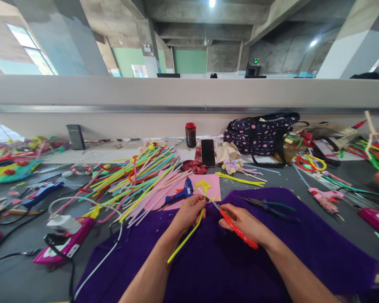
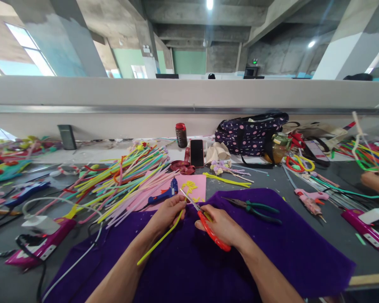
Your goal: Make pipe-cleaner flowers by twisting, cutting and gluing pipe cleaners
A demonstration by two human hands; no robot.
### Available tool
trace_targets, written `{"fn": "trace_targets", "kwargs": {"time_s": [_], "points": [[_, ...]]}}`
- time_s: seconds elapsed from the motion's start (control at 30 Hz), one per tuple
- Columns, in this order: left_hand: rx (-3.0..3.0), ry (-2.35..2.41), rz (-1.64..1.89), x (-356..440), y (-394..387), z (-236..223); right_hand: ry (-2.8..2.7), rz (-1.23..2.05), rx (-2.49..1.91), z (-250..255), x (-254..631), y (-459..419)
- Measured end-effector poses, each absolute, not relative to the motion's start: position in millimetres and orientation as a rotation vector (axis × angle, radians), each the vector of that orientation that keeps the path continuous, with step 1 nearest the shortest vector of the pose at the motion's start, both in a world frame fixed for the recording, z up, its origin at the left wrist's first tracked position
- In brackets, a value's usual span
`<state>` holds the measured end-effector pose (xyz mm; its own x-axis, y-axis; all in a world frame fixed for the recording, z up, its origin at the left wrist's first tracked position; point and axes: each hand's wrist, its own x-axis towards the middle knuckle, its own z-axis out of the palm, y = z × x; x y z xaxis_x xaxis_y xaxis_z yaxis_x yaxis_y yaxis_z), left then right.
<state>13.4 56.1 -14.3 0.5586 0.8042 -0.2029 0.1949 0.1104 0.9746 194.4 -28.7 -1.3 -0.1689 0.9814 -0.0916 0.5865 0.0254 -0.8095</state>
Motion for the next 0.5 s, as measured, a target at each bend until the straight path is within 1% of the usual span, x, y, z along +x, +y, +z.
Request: {"fn": "trace_targets", "kwargs": {"time_s": [0.2, 0.5], "points": [[1.452, 1.002, 0.502, 15.3, 55.1, -18.5, -1.863, 0.987, -1.591, -0.9, 194.3, -24.4], [1.656, 1.178, 0.332, 15.9, 52.5, -20.0, -1.981, 0.851, -1.747, -8.3, 187.9, -17.6]]}}
